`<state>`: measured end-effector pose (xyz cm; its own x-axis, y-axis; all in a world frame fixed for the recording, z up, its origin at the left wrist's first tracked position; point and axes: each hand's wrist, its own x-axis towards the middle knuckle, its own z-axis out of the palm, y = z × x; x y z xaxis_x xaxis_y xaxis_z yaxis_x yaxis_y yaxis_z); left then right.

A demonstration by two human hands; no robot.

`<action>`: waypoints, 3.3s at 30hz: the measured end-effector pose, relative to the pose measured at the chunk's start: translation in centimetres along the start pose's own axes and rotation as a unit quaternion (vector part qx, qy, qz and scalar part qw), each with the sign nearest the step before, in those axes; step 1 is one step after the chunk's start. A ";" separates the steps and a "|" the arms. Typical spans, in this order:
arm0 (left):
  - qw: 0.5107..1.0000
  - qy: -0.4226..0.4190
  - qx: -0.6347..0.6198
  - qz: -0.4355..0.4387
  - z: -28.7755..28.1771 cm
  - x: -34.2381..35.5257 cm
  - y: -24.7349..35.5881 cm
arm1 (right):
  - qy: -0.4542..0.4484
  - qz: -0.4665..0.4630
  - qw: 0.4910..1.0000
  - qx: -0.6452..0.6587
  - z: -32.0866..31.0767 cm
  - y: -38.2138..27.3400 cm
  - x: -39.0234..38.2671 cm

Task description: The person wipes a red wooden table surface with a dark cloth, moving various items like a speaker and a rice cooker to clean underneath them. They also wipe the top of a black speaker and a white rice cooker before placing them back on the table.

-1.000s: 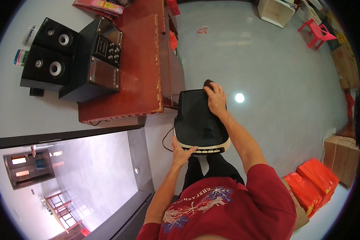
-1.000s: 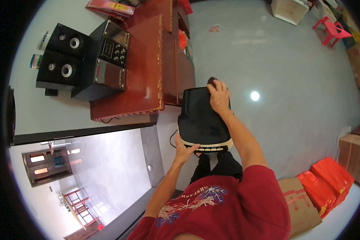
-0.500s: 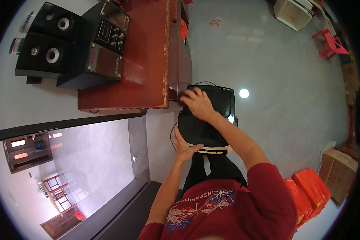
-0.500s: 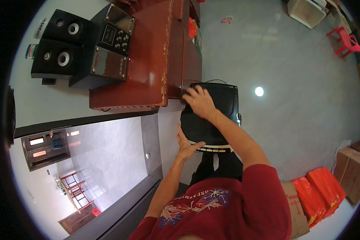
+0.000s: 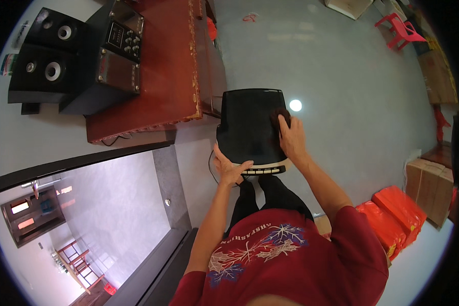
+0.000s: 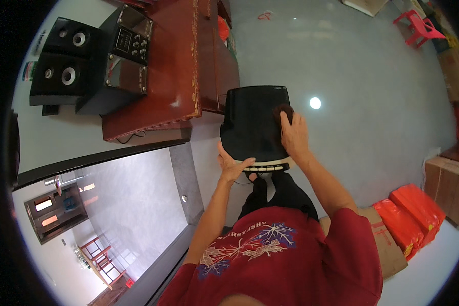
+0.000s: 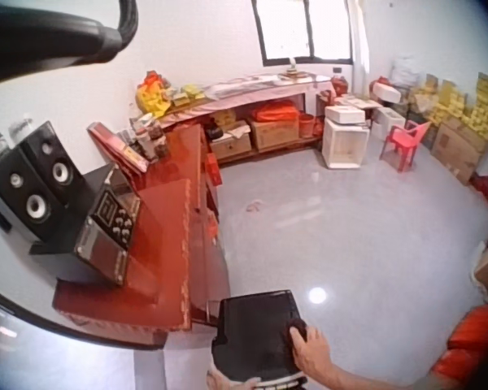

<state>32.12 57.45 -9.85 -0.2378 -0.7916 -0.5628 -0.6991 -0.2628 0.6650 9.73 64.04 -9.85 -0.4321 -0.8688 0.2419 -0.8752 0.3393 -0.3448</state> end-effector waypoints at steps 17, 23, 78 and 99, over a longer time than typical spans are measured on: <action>0.913 -0.249 -0.309 -0.098 -7.0 0.2 0.9 | -0.106 -0.229 0.956 0.147 2.0 -10.2 -2.0; 0.883 -0.199 -0.389 -0.170 -6.9 1.2 -8.5 | -0.032 -0.092 0.990 0.102 -1.5 -1.8 -5.6; 0.859 0.053 -0.412 -0.299 4.0 -11.7 -25.1 | -0.042 -0.184 0.982 -0.015 3.0 -4.2 -0.3; 0.936 -0.128 0.281 -0.171 9.5 -3.9 -28.8 | -0.045 -0.170 0.983 0.052 2.9 -4.1 -0.2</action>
<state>46.82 73.35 -31.48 -0.0386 -0.5367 -0.8429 -0.9909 -0.0883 0.1016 14.06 61.73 -11.11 -0.0927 -0.9555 0.2802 -0.9368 -0.0117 -0.3498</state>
